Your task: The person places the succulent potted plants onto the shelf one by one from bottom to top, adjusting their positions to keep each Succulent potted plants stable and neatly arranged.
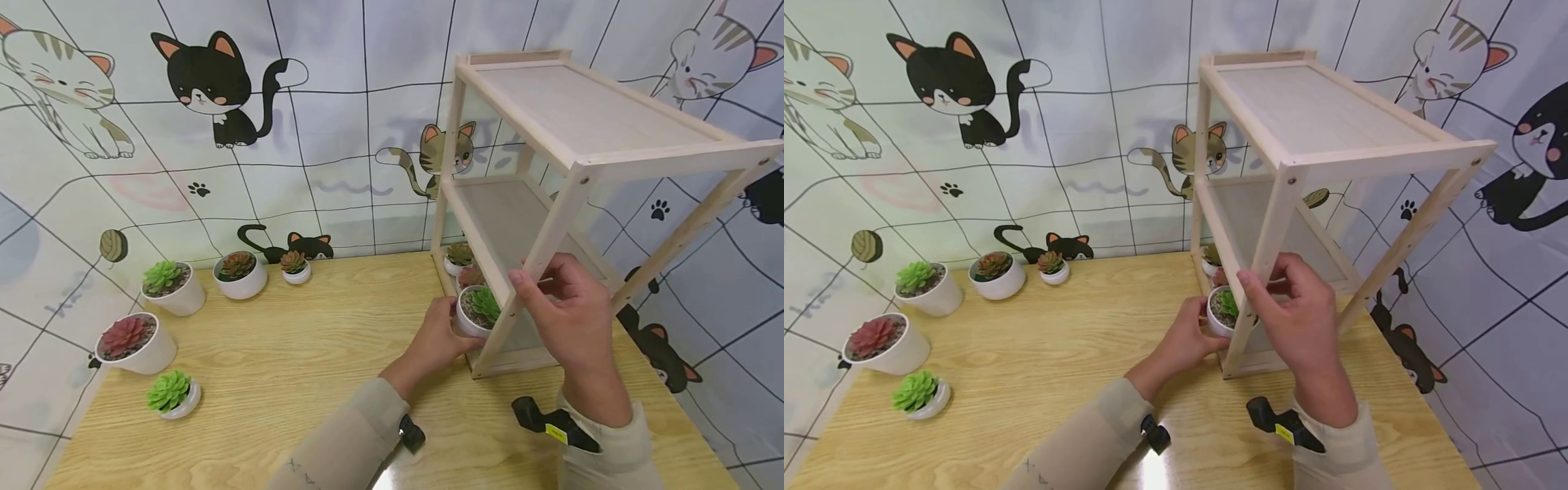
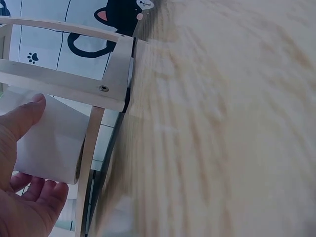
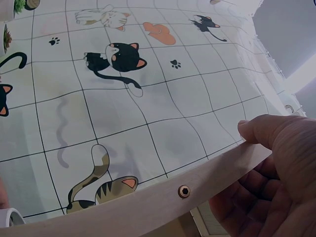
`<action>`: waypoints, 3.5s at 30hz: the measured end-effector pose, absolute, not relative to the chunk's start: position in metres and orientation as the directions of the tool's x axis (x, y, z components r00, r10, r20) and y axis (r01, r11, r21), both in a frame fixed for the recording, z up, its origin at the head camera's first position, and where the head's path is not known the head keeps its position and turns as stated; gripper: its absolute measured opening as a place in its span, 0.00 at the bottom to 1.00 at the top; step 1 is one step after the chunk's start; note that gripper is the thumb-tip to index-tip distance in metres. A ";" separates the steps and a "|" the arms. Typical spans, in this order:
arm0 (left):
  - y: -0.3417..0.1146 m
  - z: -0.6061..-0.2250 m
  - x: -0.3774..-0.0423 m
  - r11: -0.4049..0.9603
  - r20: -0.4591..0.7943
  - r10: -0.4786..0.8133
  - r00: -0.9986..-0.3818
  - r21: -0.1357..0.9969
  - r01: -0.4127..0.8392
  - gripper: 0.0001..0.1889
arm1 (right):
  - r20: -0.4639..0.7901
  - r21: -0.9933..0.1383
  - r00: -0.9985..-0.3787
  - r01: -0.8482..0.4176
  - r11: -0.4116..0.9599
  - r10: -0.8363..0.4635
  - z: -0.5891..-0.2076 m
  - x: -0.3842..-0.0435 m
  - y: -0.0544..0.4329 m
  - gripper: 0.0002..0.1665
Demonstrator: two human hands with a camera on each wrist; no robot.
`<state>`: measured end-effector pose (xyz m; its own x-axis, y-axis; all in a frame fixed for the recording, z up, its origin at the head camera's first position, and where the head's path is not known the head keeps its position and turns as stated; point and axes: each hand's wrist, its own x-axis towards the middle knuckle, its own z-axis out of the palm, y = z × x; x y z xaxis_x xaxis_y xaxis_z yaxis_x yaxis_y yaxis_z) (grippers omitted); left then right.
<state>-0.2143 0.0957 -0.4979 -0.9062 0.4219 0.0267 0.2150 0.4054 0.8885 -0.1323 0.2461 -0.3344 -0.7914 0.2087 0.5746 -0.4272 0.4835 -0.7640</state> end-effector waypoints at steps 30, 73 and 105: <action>0.100 -0.501 -0.215 0.351 0.005 0.428 -0.904 0.921 0.172 0.15 | 0.583 -0.757 -0.786 -0.431 0.491 0.208 -0.334 -0.133 0.246 0.12; 0.017 -0.477 -0.198 0.344 0.048 0.301 -0.953 0.926 0.155 0.21 | 0.615 -0.734 -0.766 -0.469 0.492 0.188 -0.335 -0.134 0.246 0.12; -0.122 -0.478 -0.166 0.460 0.091 -0.007 -0.996 0.884 0.078 0.21 | 0.598 -0.737 -0.775 -0.430 0.522 0.206 -0.335 -0.134 0.243 0.14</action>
<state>-0.1659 -0.1218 -0.4782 -0.9958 -0.0068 0.0910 0.0776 0.4603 0.8844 -0.1338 0.2433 -0.3346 -0.7746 0.2061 0.5979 -0.4296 0.5223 -0.7367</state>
